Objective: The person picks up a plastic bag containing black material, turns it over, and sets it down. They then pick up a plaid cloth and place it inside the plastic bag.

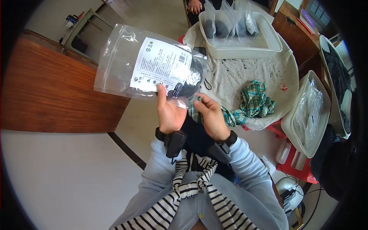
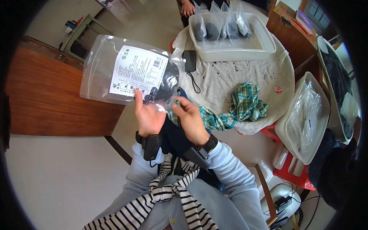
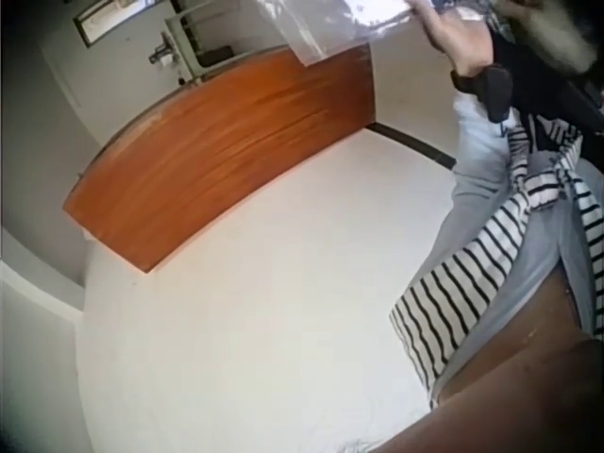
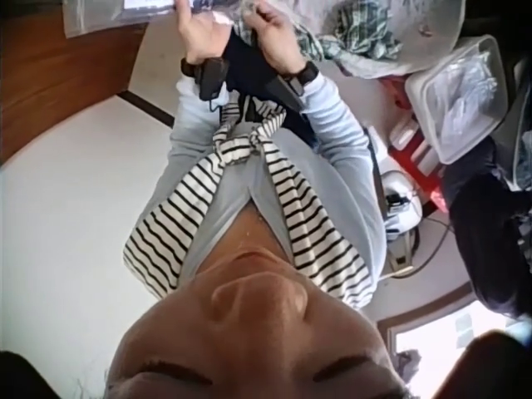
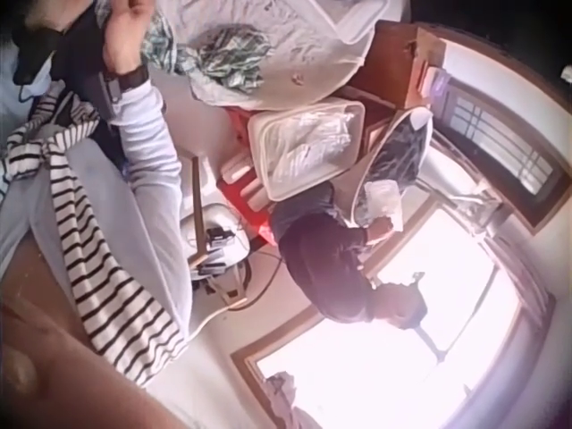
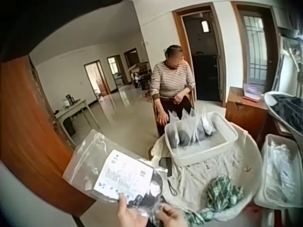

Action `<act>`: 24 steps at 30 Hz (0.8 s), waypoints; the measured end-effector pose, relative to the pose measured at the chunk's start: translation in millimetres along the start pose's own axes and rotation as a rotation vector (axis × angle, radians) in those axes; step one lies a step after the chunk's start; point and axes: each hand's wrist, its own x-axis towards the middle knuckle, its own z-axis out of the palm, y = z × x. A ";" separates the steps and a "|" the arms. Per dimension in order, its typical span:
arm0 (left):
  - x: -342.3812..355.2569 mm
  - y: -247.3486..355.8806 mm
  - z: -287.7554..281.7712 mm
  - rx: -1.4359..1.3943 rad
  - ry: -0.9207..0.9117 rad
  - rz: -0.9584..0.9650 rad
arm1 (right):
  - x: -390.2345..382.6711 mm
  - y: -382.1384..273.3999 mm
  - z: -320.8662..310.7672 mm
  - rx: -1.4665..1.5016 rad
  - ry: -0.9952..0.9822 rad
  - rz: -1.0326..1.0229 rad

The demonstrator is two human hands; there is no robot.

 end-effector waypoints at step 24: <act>4.5 18.7 -8.8 -0.109 -0.112 -0.095 | -2.6 -49.2 -5.1 -0.902 -0.335 -0.078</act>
